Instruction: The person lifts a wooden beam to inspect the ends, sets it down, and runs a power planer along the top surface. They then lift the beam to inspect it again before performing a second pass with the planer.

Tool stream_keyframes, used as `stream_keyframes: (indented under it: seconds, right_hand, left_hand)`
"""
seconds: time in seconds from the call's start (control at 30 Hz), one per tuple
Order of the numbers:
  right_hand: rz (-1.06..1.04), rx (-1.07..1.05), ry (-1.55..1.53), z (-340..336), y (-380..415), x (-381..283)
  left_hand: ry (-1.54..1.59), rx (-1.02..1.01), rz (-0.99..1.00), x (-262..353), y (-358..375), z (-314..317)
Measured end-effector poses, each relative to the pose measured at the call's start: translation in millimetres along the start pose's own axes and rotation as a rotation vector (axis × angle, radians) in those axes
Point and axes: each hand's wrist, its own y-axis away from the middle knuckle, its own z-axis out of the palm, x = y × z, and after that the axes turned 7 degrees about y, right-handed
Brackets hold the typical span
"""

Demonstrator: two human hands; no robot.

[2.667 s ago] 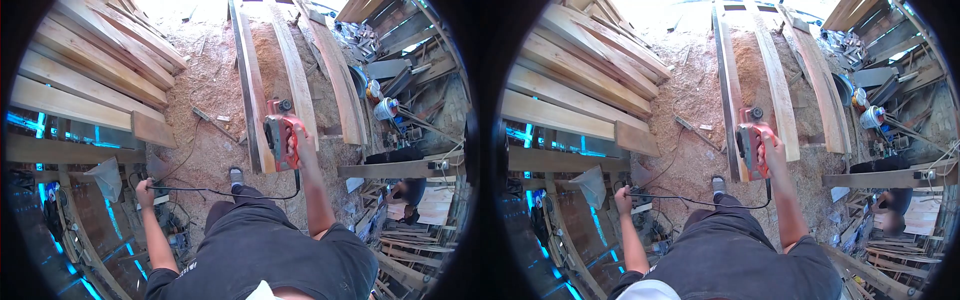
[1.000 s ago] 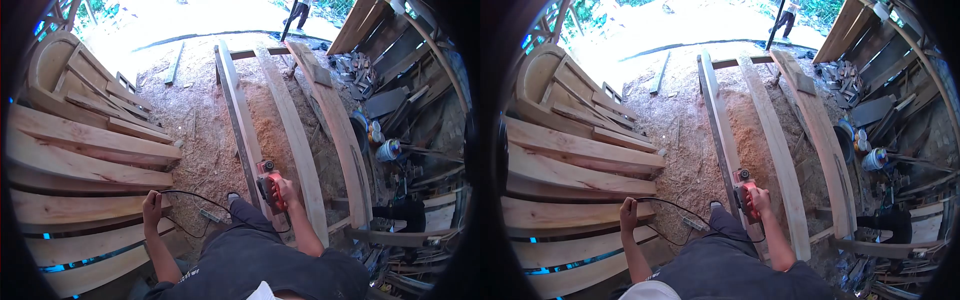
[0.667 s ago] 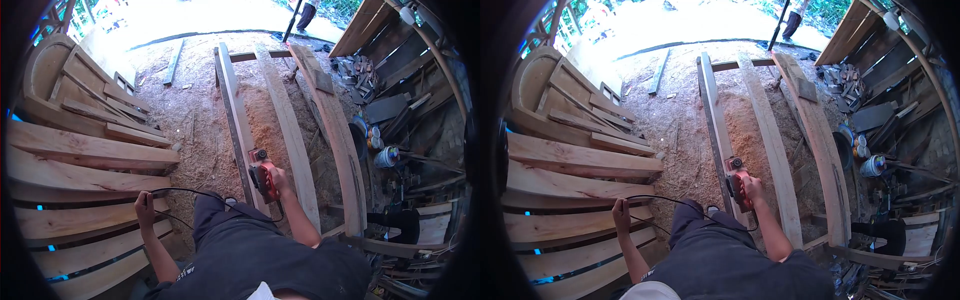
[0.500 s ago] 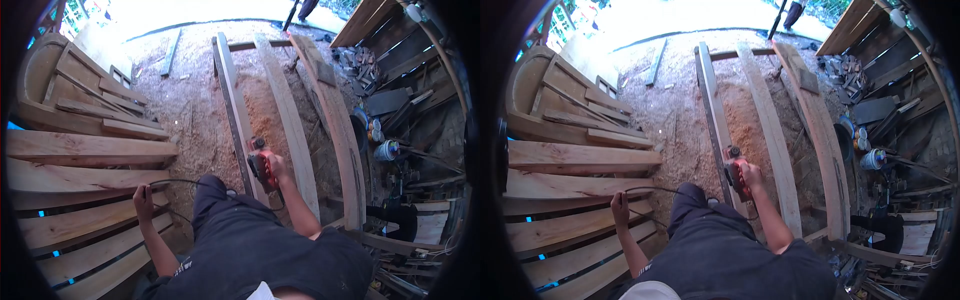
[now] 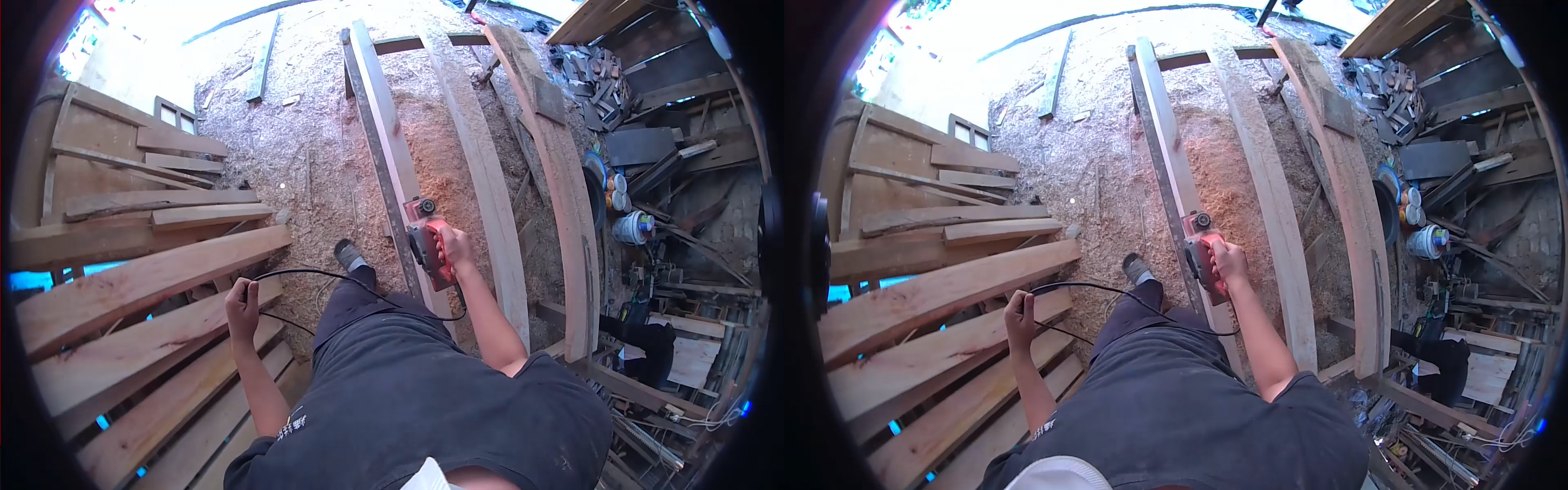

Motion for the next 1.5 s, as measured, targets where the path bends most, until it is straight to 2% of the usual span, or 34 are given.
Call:
stream_keyframes:
  seconds: [0.13,0.27,0.33,0.53,0.73,0.97,1.2,1.27,1.43,1.5]
  right_hand:
    - [0.039,0.038,0.109,20,-33,-16]
    - [0.034,0.031,0.074,31,-59,-18]
    - [0.043,0.022,0.13,35,-67,-28]
    - [0.111,-0.06,0.053,43,-94,-39]
    - [0.052,0.013,0.092,55,-120,-39]
    - [0.053,0.036,-0.021,55,-123,-51]
    - [0.061,0.067,0.017,52,-112,-44]
    - [0.056,0.073,0.017,50,-110,-39]
    - [0.036,0.078,0.029,47,-99,-36]
    - [0.097,0.063,0.1,47,-96,-37]
  left_hand:
    - [-0.015,-0.055,0.015,-12,-58,1]
    - [-0.013,-0.113,-0.018,-18,-98,7]
    - [-0.037,-0.099,0.042,-15,-116,10]
    - [-0.023,-0.111,-0.005,-28,-150,16]
    - [-0.029,-0.11,-0.05,-31,-178,23]
    - [-0.004,-0.137,-0.089,-37,-193,29]
    - [-0.009,-0.157,-0.101,-41,-193,37]
    - [0.002,-0.152,-0.038,-40,-191,41]
    - [-0.01,-0.164,-0.018,-33,-185,39]
    - [-0.017,-0.165,-0.024,-30,-181,39]
